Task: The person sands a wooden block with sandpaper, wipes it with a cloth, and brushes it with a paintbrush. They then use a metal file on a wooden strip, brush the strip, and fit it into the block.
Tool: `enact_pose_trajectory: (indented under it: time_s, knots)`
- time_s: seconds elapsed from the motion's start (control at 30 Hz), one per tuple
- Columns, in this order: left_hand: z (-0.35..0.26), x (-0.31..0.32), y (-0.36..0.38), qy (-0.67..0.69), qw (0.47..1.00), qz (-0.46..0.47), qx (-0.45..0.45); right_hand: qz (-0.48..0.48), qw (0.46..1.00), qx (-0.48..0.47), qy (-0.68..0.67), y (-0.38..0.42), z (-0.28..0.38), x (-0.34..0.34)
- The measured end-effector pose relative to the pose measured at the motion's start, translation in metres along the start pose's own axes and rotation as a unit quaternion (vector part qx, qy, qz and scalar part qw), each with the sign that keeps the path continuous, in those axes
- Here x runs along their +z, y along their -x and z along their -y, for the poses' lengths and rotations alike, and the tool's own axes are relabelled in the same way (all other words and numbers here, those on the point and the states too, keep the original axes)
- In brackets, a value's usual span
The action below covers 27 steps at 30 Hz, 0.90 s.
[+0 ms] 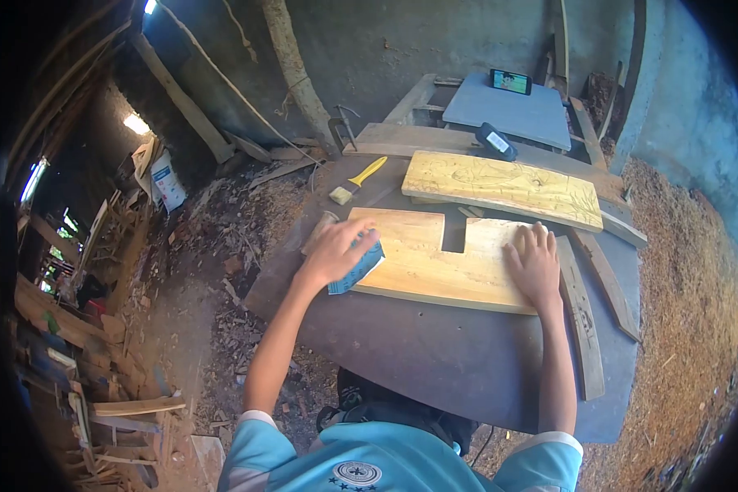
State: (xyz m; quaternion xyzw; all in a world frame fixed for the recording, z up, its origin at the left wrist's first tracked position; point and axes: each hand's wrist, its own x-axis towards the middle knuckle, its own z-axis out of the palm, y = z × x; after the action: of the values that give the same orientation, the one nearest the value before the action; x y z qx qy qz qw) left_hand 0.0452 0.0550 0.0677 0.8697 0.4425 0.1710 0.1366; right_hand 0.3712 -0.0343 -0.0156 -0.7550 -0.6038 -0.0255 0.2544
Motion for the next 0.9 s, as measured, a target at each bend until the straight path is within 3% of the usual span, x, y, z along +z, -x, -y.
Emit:
enact_pose_trajectory:
  time_s: [0.07,0.1,0.2,0.43,0.6,0.67,0.77,0.9]
  knots:
    - [-0.008,0.0,-0.017,0.04,0.999,-0.006,-0.006,-0.005,1.0,-0.006,0.005,0.0,-0.002,0.004]
    - [0.001,0.013,-0.024,0.016,0.997,-0.046,0.054,-0.004,1.0,-0.001,0.009,0.0,-0.001,0.004]
    - [0.008,0.03,-0.037,-0.042,0.996,0.056,0.05,0.003,1.0,0.0,0.004,-0.001,-0.002,0.004]
    - [0.015,0.053,-0.05,-0.059,0.993,0.028,0.102,-0.015,0.999,-0.023,-0.016,-0.001,-0.003,0.002]
    - [0.003,0.06,-0.057,-0.072,0.997,0.036,0.015,0.013,1.0,-0.021,-0.009,-0.003,-0.008,0.007]
    - [0.001,0.06,-0.052,-0.059,0.998,-0.011,0.026,0.02,1.0,-0.003,-0.011,-0.002,-0.003,0.002]
    - [0.001,0.055,-0.049,-0.084,0.995,0.04,0.017,0.025,1.0,-0.009,0.0,-0.004,-0.005,0.004]
    - [0.003,0.061,-0.047,-0.098,0.994,0.043,0.031,0.032,0.999,-0.008,-0.001,-0.003,-0.007,0.004]
